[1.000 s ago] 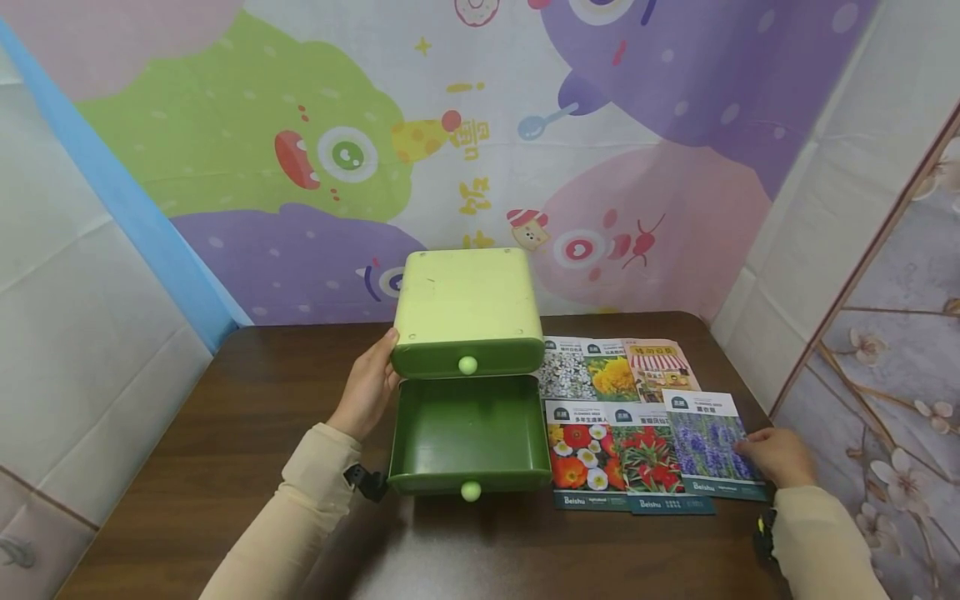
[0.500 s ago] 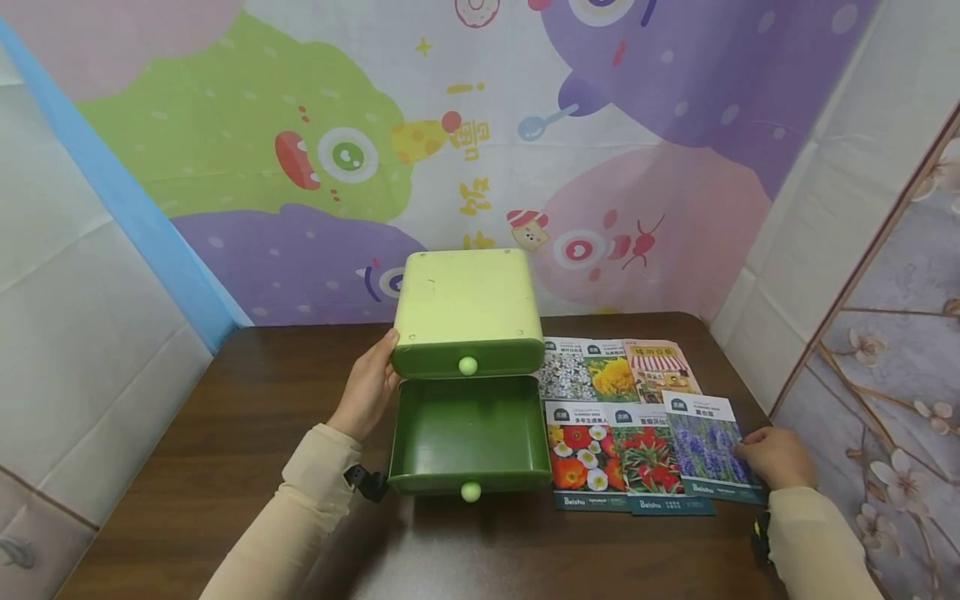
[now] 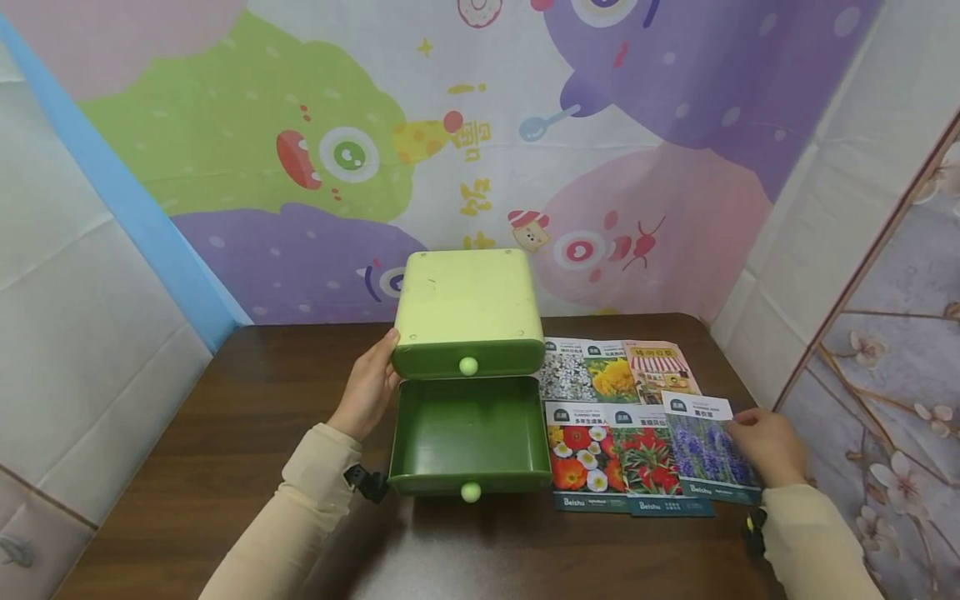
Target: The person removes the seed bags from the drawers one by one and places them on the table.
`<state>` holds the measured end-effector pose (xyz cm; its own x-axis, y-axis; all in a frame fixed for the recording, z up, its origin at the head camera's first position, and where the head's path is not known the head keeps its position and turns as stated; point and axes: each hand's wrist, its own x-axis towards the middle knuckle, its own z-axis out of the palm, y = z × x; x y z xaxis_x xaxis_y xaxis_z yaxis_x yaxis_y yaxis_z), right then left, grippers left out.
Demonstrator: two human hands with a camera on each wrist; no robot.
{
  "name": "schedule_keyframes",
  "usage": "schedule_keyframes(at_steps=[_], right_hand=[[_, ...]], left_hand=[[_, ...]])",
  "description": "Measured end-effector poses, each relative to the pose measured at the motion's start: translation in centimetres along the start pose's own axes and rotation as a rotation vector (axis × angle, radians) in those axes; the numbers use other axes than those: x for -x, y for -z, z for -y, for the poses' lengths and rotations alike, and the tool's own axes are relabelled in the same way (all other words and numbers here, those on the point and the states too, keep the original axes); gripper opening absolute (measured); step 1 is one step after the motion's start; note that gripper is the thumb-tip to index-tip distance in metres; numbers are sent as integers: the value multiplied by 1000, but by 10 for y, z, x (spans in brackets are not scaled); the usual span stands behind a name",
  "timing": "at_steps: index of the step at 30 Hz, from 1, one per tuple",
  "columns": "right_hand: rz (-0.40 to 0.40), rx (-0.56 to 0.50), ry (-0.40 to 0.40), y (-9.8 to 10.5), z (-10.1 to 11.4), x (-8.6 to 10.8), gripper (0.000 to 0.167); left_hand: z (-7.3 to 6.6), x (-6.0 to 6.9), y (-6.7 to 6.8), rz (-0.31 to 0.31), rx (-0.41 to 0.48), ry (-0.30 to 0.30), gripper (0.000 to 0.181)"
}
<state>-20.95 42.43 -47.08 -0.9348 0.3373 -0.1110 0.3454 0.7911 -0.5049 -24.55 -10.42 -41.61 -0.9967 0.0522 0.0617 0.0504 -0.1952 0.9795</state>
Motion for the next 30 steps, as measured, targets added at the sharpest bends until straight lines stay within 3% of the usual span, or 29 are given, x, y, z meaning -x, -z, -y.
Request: schedule_keyframes(at_steps=[5, 10, 20, 30], right_hand=[[-39, -36, 87, -3, 32, 10, 54], [-15, -138, 228, -9, 69, 27, 56], [126, -318, 406, -19, 142, 73, 45], [330, -442, 569, -30, 180, 116, 29]], left_hand=[[0, 0, 0, 2, -7, 8, 67], [-1, 0, 0, 1, -5, 10, 66], [1, -1, 0, 0, 4, 7, 65], [0, 1, 1, 3, 1, 5, 65]])
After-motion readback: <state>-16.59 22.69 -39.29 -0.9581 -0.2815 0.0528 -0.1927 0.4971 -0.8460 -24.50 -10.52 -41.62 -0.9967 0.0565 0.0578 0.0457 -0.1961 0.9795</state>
